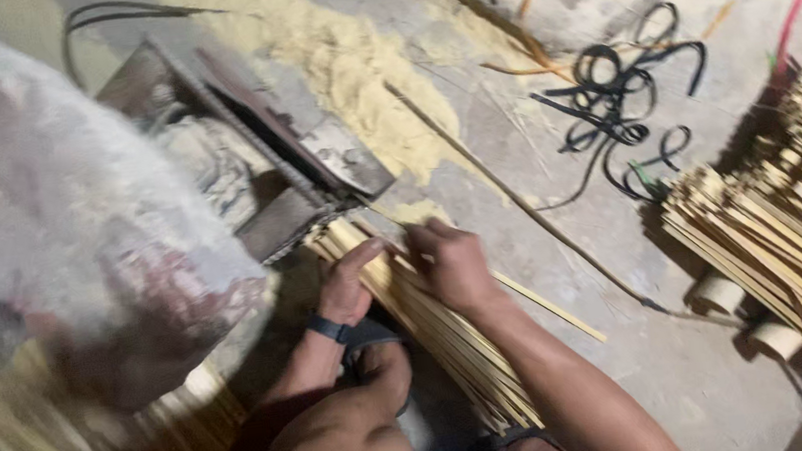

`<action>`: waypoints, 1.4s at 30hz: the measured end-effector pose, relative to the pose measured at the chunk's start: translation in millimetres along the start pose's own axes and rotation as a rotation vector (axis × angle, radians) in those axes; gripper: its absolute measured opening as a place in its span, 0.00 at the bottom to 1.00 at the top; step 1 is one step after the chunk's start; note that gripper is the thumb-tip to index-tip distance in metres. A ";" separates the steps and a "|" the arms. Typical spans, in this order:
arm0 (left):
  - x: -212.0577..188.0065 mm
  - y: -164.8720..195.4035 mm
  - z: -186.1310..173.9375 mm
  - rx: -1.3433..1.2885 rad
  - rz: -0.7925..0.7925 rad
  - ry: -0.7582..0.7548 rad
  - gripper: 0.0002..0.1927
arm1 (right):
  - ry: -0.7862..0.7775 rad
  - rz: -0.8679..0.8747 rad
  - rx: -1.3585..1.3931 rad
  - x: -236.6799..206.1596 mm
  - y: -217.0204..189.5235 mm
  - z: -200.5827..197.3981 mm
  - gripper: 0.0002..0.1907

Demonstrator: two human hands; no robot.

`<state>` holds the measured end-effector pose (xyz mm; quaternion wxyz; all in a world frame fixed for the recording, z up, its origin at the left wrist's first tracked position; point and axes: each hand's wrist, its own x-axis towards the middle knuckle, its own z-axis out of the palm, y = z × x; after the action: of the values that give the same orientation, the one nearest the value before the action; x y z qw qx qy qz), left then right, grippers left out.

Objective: The person sits on the floor and repeatedly feeds flat bamboo strips by hand under a fixed blade mounted on a weighted wooden frame, trimming them into uniform narrow slats. Trimmed slats are gathered and stacked with finished piles of slats on the floor beside the work area.

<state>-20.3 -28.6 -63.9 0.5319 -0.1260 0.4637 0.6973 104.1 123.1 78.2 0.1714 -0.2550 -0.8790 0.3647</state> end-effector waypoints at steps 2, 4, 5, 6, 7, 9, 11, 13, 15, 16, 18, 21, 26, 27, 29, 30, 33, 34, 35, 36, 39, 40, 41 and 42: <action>-5.3 9.9 13.0 0.014 0.034 0.009 0.15 | 0.085 -0.077 -0.093 -9.1 -0.3 -10.0 0.12; -14.8 21.1 27.6 0.026 0.071 0.001 0.15 | 0.172 -0.214 -0.180 -20.7 -1.0 -15.8 0.18; -19.2 26.5 34.0 0.032 0.102 -0.015 0.15 | 0.095 -0.144 -0.096 -23.0 -0.9 -14.6 0.14; -22.0 31.5 38.9 0.041 0.133 -0.035 0.15 | 0.021 -0.073 -0.013 -23.6 -0.6 -11.7 0.11; -23.9 35.1 41.7 0.041 0.150 -0.064 0.15 | -0.054 -0.003 0.067 -22.5 0.0 -7.7 0.07; -22.6 38.1 40.5 0.043 0.181 -0.119 0.15 | -0.015 0.034 0.008 -16.8 2.3 -0.9 0.11; -14.7 34.7 31.7 -0.007 0.156 -0.148 0.17 | 0.028 0.033 -0.039 -7.6 3.2 6.3 0.12; -3.1 27.3 19.9 0.013 0.090 -0.109 0.16 | 0.086 -0.002 -0.070 4.7 0.5 16.8 0.10; 7.8 19.6 9.7 0.097 -0.016 -0.005 0.16 | 0.071 -0.012 -0.040 20.4 -3.8 28.6 0.12; 11.6 16.7 5.8 0.093 -0.009 0.012 0.17 | 0.063 -0.015 -0.026 26.9 -6.0 33.5 0.13; 12.7 15.5 3.6 0.088 -0.002 0.044 0.18 | 0.064 -0.050 -0.010 33.7 -9.2 38.0 0.16; 10.9 18.8 4.3 0.037 -0.107 0.042 0.17 | -0.021 0.009 0.001 27.1 -6.7 29.1 0.13; 0.7 33.0 11.2 -0.037 0.015 -0.198 0.17 | 0.113 0.034 -0.150 -16.1 18.1 -1.7 0.10; -1.9 34.2 11.2 -0.058 0.014 -0.215 0.18 | 0.203 -0.057 -0.215 -24.4 25.1 -2.1 0.10; -10.4 35.5 7.2 -0.104 0.011 -0.206 0.19 | 0.143 0.003 -0.238 -36.1 40.8 8.5 0.13; -15.3 36.0 4.4 -0.125 0.011 -0.201 0.20 | 0.114 0.033 -0.247 -40.8 50.0 15.8 0.14; -30.4 37.5 -4.4 -0.231 0.078 -0.370 0.16 | -0.242 0.465 -0.144 -53.4 75.1 50.6 0.12; -33.1 38.0 -5.6 -0.235 0.090 -0.358 0.16 | -0.195 0.410 -0.184 -54.2 84.5 61.6 0.13; -36.5 38.1 -7.2 -0.242 0.104 -0.344 0.17 | -0.151 0.353 -0.224 -52.6 92.7 73.5 0.14; -37.8 37.9 -7.7 -0.249 0.120 -0.329 0.18 | -0.108 0.294 -0.263 -51.5 99.8 81.7 0.16; -34.2 36.3 -7.2 -0.209 0.047 -0.174 0.18 | -0.073 0.268 -0.200 -52.3 109.5 83.0 0.10; -31.3 35.3 -7.1 -0.159 0.093 -0.156 0.17 | -0.057 0.225 -0.168 -52.3 108.1 76.8 0.08; -26.8 33.1 -6.0 -0.111 0.139 -0.137 0.16 | -0.041 0.181 -0.136 -54.5 105.0 64.9 0.06; -22.6 31.0 -5.5 -0.060 0.186 -0.120 0.16 | -0.022 0.137 -0.104 -55.0 99.5 52.7 0.05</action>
<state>-39.5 -47.2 -35.9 0.4876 -0.0562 0.4194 0.7637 155.2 122.5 -36.2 0.1228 -0.3188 -0.8792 0.3322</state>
